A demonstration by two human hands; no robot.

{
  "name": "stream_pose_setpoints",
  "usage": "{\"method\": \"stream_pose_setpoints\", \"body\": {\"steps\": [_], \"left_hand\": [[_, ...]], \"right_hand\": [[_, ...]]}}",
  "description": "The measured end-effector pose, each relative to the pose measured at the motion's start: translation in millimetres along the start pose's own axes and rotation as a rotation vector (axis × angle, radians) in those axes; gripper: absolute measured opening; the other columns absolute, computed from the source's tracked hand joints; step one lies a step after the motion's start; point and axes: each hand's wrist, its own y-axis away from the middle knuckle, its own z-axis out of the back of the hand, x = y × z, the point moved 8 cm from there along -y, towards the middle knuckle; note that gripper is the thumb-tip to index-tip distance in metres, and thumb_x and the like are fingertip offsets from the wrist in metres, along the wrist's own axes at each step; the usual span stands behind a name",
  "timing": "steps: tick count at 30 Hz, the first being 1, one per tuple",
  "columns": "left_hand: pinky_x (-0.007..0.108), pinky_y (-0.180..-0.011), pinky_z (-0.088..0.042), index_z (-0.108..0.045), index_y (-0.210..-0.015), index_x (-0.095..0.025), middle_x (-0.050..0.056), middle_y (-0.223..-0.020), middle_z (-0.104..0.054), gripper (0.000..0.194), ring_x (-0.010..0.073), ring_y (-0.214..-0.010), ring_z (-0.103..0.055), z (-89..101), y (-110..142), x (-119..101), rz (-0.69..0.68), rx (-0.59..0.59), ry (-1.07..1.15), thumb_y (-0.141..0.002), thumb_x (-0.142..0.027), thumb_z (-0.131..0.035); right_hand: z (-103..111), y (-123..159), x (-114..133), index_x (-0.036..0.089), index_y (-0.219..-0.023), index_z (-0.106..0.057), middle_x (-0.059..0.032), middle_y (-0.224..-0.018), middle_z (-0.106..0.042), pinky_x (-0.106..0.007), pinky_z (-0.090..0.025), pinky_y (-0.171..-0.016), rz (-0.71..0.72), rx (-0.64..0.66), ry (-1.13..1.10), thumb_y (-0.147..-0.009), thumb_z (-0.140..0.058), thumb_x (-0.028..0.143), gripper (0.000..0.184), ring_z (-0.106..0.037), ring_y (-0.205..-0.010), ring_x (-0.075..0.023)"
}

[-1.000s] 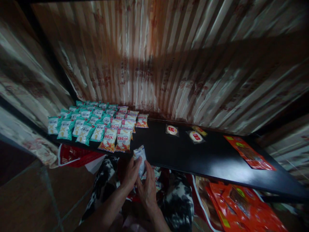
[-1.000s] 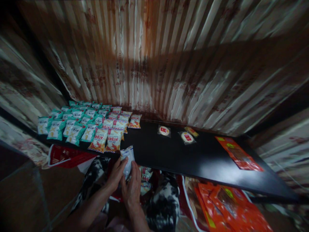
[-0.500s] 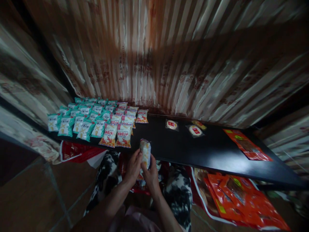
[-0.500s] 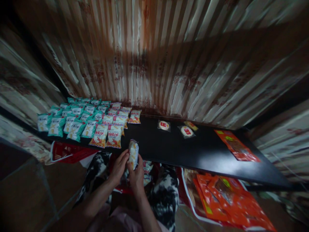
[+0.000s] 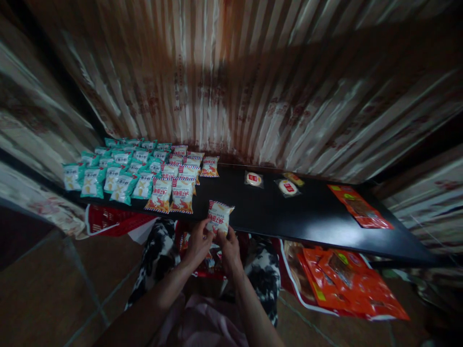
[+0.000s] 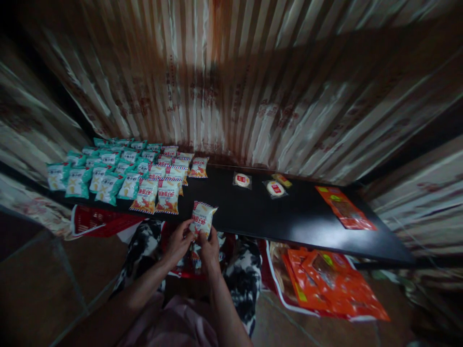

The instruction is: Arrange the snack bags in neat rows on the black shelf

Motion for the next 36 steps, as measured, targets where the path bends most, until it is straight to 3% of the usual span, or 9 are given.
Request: {"method": "stream_pose_setpoints", "body": {"steps": [8,13,21,24,31,36], "left_hand": [[0.037,-0.1,-0.04,-0.059,-0.116,-0.018,0.01,-0.121,-0.061,0.044,0.0223,-0.114,-0.054,0.8,-6,-8,-0.127,-0.01,-0.156,-0.074,-0.014,-0.049],[0.036,-0.099,-0.041,-0.06,-0.116,-0.02,0.009,-0.121,-0.061,0.045,0.0224,-0.113,-0.055,2.3,-9,-8,-0.146,-0.02,-0.151,-0.073,-0.015,-0.048],[0.039,-0.101,-0.041,-0.058,-0.12,-0.017,0.011,-0.122,-0.059,0.044,0.0234,-0.115,-0.053,4.7,-29,-21,-0.206,-0.082,-0.215,-0.077,-0.017,-0.045],[0.039,-0.103,-0.039,-0.057,-0.121,-0.019,0.01,-0.124,-0.058,0.044,0.0236,-0.117,-0.052,3.2,-39,-21,-0.205,-0.113,-0.23,-0.079,-0.019,-0.046],[0.041,-0.106,-0.037,-0.055,-0.125,-0.02,0.01,-0.129,-0.056,0.047,0.0242,-0.121,-0.049,-3.5,-50,-12,-0.212,-0.093,-0.263,-0.079,-0.019,-0.047],[0.041,-0.106,-0.037,-0.05,-0.13,-0.019,0.01,-0.13,-0.055,0.05,0.0244,-0.121,-0.049,-4.7,-52,-10,-0.257,-0.107,-0.348,-0.08,-0.017,-0.043]], "right_hand": [[1,-18,-6,0.013,-0.127,-0.051,-0.0124,-0.101,-0.069,-0.033,-0.053,-0.069,-0.028,0.042,-0.041,-0.071,-0.061,0.054,0.07,-0.066,-0.082,-0.0236],[-3,-22,-6,0.015,-0.131,-0.048,-0.0103,-0.091,-0.072,-0.031,-0.051,-0.056,-0.013,0.105,0.022,-0.078,-0.053,0.056,0.067,-0.066,-0.07,-0.0225],[-20,-43,18,0.015,-0.124,-0.053,-0.0117,-0.104,-0.07,-0.037,-0.053,-0.077,0.016,0.161,0.008,-0.074,-0.059,0.058,0.066,-0.066,-0.09,-0.0261],[-24,-54,29,0.015,-0.117,-0.058,-0.0106,-0.103,-0.07,-0.036,-0.052,-0.079,0.08,0.192,0.105,-0.073,-0.059,0.056,0.06,-0.065,-0.093,-0.026],[-15,-79,41,0.021,-0.092,-0.069,-0.0057,-0.082,-0.072,-0.033,-0.048,-0.07,0.239,0.151,0.584,-0.073,-0.058,0.052,0.038,-0.066,-0.076,-0.0243],[-13,-87,35,0.021,-0.095,-0.069,-0.0054,-0.082,-0.072,-0.033,-0.048,-0.068,0.196,0.153,0.595,-0.074,-0.057,0.053,0.04,-0.066,-0.076,-0.0245]]}}
